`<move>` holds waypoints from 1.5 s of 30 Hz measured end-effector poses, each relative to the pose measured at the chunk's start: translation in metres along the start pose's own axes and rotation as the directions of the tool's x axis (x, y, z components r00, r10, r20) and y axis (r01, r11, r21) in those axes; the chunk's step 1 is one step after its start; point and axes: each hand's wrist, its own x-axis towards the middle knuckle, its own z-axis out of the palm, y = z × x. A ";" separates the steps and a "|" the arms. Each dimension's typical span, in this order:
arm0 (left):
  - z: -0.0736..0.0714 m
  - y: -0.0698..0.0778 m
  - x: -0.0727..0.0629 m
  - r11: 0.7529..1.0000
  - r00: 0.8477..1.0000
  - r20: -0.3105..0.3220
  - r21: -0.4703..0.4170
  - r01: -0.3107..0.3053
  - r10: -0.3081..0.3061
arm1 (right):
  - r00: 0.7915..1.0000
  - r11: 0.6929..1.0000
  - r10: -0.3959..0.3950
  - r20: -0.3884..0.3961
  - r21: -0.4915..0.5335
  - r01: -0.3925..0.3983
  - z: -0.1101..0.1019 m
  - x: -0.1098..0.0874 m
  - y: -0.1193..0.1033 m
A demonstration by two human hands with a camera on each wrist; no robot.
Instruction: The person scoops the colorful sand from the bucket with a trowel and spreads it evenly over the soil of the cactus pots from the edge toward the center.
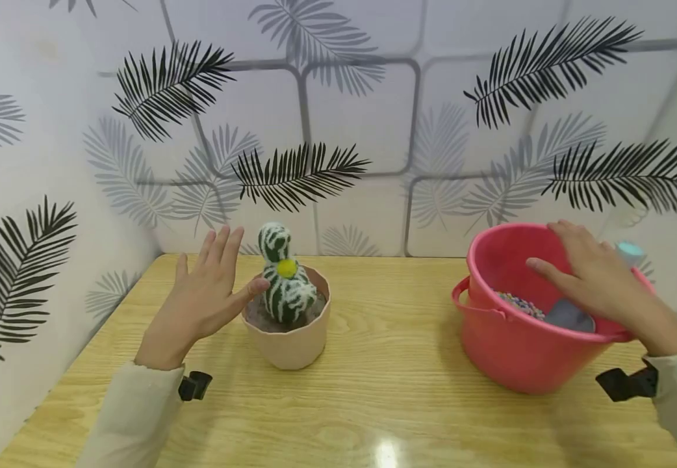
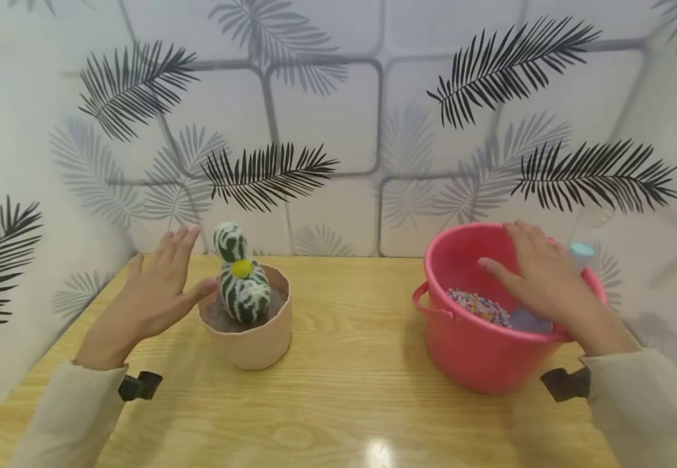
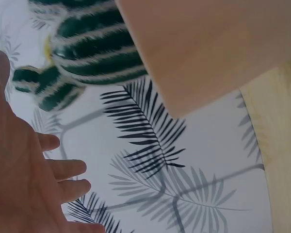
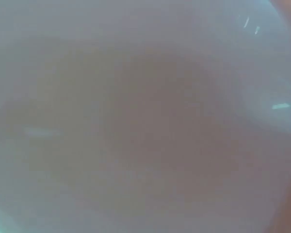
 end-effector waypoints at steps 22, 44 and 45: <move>-0.010 0.051 -0.006 0.955 0.883 -0.364 0.096 -0.281 0.296 | 0.991 0.992 -0.018 -0.135 -0.126 0.001 -0.023 -0.012 0.005; 0.016 0.116 0.013 0.865 0.790 -0.397 0.021 -0.502 0.468 | 0.965 0.987 0.158 -0.212 -0.002 -0.162 -0.032 -0.024 0.045; 0.018 0.119 0.014 0.862 0.789 -0.395 0.015 -0.508 0.471 | 0.964 0.985 0.168 -0.205 0.001 -0.172 -0.032 -0.024 0.046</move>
